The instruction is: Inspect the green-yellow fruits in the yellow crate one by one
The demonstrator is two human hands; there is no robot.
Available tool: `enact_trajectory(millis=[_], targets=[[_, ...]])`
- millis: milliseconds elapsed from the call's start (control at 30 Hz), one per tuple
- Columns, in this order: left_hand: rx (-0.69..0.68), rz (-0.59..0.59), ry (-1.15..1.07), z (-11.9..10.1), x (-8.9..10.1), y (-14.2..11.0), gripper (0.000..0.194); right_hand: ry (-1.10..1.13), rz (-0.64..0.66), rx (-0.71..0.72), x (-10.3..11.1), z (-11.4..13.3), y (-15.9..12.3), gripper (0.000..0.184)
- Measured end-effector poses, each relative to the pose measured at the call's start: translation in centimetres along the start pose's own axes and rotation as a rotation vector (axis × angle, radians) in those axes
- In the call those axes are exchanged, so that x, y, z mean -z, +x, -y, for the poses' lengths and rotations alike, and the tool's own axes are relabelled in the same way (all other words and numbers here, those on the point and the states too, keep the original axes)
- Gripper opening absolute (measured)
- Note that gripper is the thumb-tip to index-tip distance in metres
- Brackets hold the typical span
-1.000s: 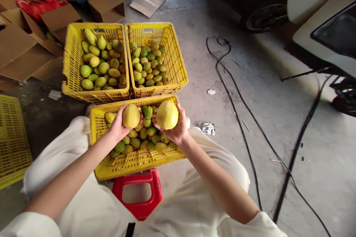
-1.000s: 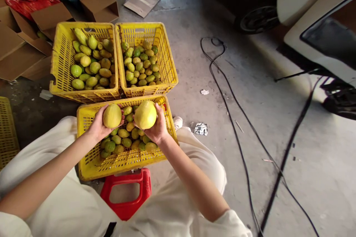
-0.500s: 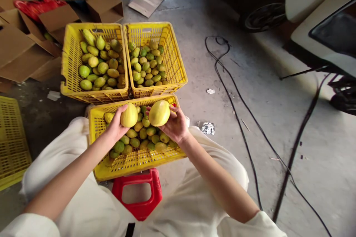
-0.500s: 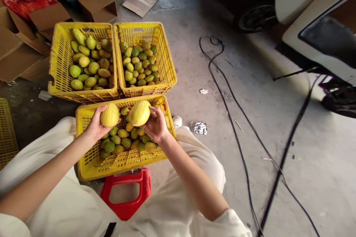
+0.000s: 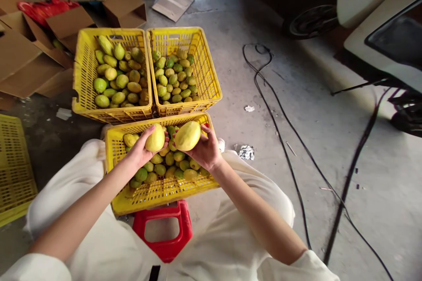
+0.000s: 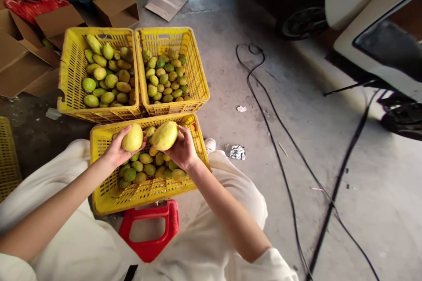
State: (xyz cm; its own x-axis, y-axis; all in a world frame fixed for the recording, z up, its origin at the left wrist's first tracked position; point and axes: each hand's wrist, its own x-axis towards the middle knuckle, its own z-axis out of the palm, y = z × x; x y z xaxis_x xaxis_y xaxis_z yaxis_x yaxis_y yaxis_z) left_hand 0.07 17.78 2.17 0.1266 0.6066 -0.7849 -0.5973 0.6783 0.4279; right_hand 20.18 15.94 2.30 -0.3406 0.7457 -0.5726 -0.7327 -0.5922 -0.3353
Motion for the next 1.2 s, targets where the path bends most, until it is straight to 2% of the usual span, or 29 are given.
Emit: enact_trajectory(millis=[167,333,433,533,667,767,933,1100,1200], targets=[[-0.058,0.007,-0.082,-0.4,-0.5,-0.7,0.010,-0.062,0.020,-0.017,-0.3,0.0,-0.2,0.033],[-0.078,-0.054,-0.093,-0.4,-0.6,-0.4,0.016,-0.084,0.053,-0.003,0.1,-0.7,0.0,0.050],[-0.050,-0.024,-0.080,-0.2,-0.6,-0.1,0.027,-0.108,0.084,-0.023,0.5,-0.9,0.3,0.057],[-0.010,0.005,-0.089,-0.1,-0.6,-0.1,0.035,-0.132,0.035,-0.029,0.5,-0.9,0.4,0.053],[0.014,0.005,-0.103,-0.6,-0.8,-0.4,0.036,-0.125,-0.010,-0.036,0.0,-0.4,0.4,0.049],[0.001,0.000,-0.085,-0.9,-0.9,-0.8,0.030,-0.093,0.002,0.003,-0.1,-0.1,0.2,0.042],[-0.030,0.054,-0.048,-0.8,-0.5,-0.9,0.018,-0.041,0.084,0.061,0.2,-0.2,0.1,0.043],[-0.060,0.045,-0.033,-0.4,-0.1,-0.5,0.020,0.016,0.094,-0.014,0.1,-0.3,-0.2,0.050],[-0.071,0.000,-0.004,-0.1,0.1,-0.3,0.017,-0.005,0.073,-0.036,-0.2,-0.3,-0.3,0.047]])
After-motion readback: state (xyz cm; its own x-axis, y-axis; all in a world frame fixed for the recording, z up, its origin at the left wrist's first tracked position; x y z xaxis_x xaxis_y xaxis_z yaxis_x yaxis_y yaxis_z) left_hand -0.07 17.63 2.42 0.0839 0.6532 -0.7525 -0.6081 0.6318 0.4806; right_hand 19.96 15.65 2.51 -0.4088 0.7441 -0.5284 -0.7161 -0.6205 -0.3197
